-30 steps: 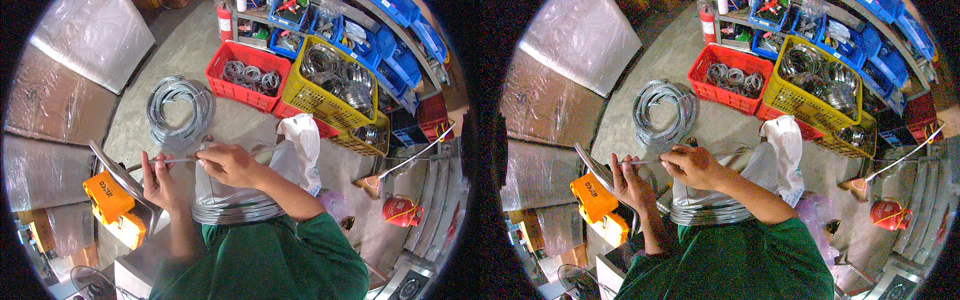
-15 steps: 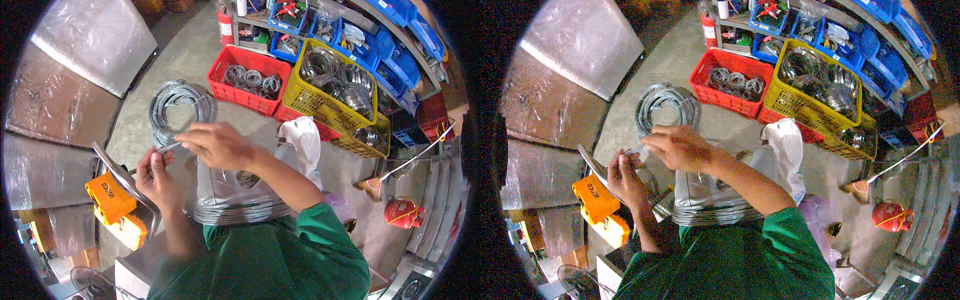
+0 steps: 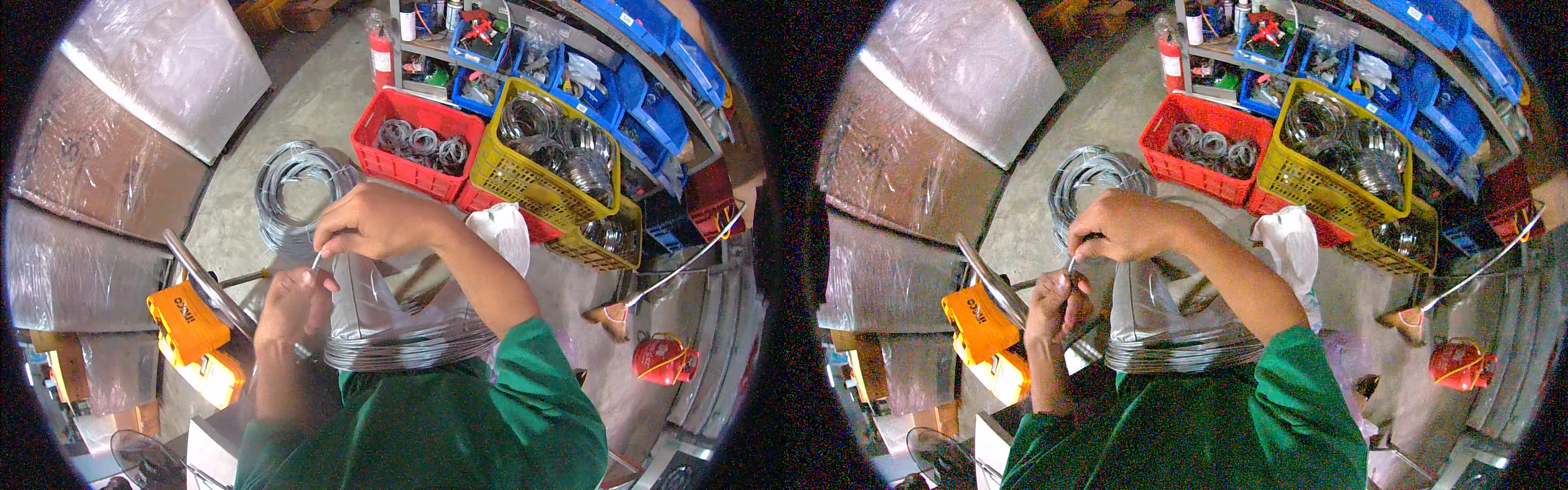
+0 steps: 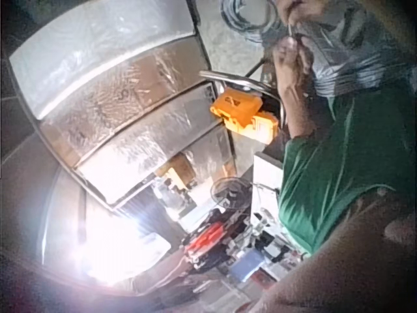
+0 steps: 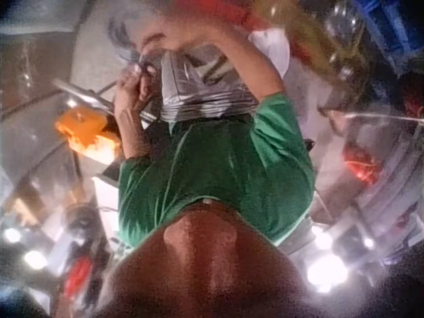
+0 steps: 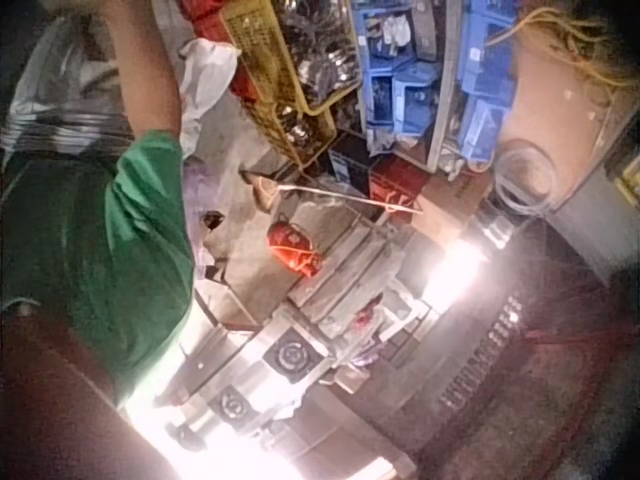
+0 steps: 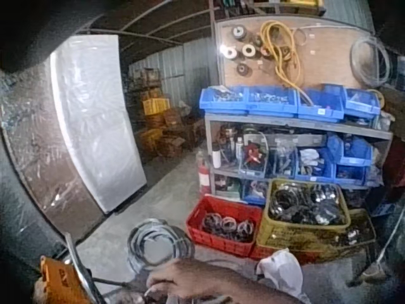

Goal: The person sits on the floor and repeatedly coils lengths of metal wire by hand into circular bundles. They place each finished coil into a red plastic crate. The workspace includes multiple crates and a large spool of wire.

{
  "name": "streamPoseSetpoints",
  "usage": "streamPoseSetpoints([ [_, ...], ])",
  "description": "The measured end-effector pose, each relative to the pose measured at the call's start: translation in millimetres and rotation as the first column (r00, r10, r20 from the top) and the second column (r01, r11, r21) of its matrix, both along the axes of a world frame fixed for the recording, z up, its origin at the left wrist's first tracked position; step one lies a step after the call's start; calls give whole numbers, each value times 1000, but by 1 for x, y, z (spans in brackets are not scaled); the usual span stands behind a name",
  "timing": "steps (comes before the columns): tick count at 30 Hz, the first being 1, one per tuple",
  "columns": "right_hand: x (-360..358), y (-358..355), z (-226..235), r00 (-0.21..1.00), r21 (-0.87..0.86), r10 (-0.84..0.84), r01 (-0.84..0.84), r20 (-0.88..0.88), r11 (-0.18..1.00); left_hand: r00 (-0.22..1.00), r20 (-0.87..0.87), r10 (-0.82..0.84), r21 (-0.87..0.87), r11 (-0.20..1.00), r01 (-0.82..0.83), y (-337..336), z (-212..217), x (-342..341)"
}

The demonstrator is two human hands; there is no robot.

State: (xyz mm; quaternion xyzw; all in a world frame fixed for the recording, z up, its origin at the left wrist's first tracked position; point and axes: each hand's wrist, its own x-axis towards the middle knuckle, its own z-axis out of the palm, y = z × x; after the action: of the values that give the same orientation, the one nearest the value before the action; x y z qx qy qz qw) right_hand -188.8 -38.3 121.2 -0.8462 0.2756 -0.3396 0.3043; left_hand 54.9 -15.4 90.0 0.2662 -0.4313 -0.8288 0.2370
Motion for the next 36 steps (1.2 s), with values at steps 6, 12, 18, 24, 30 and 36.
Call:
streamPoseSetpoints([
  [6, -8, 4, -9, 997, 39, 14, -18, 79, 999, 917, -398, 41, 371, 921, 120, 18, -20, -18],
  [12, -23, 8, -6, 1000, 75, 14, -15, 10, 997, 919, -389, 67, 454, 882, 129, 22, -24, -36],
  [18, -34, 14, -1, 992, 119, 84, -95, 97, 988, 941, -331, -69, 244, 957, 155, 34, -30, -44],
  [24, -38, 13, -35, 964, 197, 3, -57, 267, 979, 720, -693, -29, 333, 873, 356, 35, -26, -63],
  [30, -9, 29, -120, 863, 584, -427, 206, 270, 786, 694, -719, -45, -41, 999, 23, 10, 4, -67],
  [36, 24, 82, -144, 917, 477, -399, 353, -4, 805, 959, 82, 272, -682, 717, -145, -15, 1, -89],
])
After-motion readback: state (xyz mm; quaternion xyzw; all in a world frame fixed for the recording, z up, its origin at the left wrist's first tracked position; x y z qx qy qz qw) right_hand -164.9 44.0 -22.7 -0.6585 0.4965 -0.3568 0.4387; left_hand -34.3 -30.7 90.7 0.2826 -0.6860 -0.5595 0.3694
